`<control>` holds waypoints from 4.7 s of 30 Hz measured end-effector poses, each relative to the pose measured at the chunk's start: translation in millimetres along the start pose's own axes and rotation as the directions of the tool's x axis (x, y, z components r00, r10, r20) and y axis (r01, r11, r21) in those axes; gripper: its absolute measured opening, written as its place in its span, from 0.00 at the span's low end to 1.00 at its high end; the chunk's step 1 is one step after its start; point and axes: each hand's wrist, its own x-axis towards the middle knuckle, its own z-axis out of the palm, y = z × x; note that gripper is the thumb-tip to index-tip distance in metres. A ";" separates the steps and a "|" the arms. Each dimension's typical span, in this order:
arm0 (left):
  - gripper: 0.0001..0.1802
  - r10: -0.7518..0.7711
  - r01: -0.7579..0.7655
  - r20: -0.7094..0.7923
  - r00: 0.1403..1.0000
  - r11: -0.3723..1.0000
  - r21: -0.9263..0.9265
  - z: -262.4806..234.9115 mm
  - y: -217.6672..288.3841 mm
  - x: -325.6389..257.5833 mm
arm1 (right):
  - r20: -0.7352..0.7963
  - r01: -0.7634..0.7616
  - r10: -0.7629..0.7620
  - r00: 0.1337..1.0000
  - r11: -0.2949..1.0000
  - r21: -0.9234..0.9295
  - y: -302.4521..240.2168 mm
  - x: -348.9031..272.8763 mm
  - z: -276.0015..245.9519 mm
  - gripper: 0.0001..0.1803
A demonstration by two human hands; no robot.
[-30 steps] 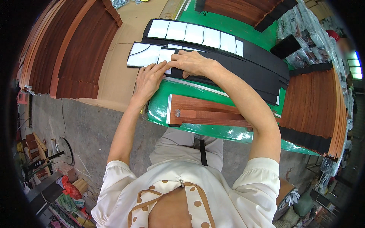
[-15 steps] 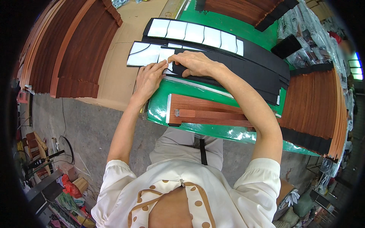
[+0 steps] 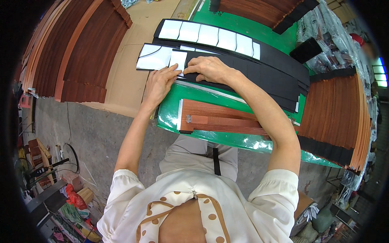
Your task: Applying black adhesive foam strips to wooden furniture components.
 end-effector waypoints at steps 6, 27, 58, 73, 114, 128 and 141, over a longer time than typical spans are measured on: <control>0.12 -0.024 0.023 0.013 1.000 0.998 0.065 5.2 1.1 -0.6 | -0.021 0.083 -0.083 0.996 0.996 0.026 10.9 -8.6 -1.2 0.22; 0.11 -0.008 0.008 -0.012 1.000 0.999 -0.038 4.6 -9.6 -2.8 | 0.023 0.056 -0.055 0.998 0.994 -0.098 -0.7 0.9 0.6 0.21; 0.10 0.027 -0.029 -0.072 0.997 0.999 -0.020 9.8 -11.3 -4.1 | 0.021 0.103 -0.101 0.995 0.974 -0.204 -8.5 -6.2 -0.8 0.23; 0.10 0.035 -0.036 -0.086 0.996 0.999 -0.009 11.9 -11.8 -3.9 | 0.041 0.050 -0.049 0.998 0.998 -0.030 -17.5 10.6 -9.6 0.10; 0.32 0.058 -0.103 -0.086 0.995 0.499 -0.860 -92.9 176.3 -97.7 | -0.092 0.298 0.708 0.700 -0.174 0.939 -200.2 -176.7 -24.0 0.07; 0.30 0.202 -0.362 -0.450 0.870 0.881 -0.304 -84.8 178.2 -92.3 | -0.144 0.289 0.784 0.604 -0.047 0.956 -204.1 -181.6 -14.5 0.04; 0.16 0.610 -0.627 -0.326 0.723 0.776 0.061 -87.9 175.5 -87.8 | 0.021 0.180 0.738 0.674 -0.192 0.965 -203.5 -209.3 -18.3 0.13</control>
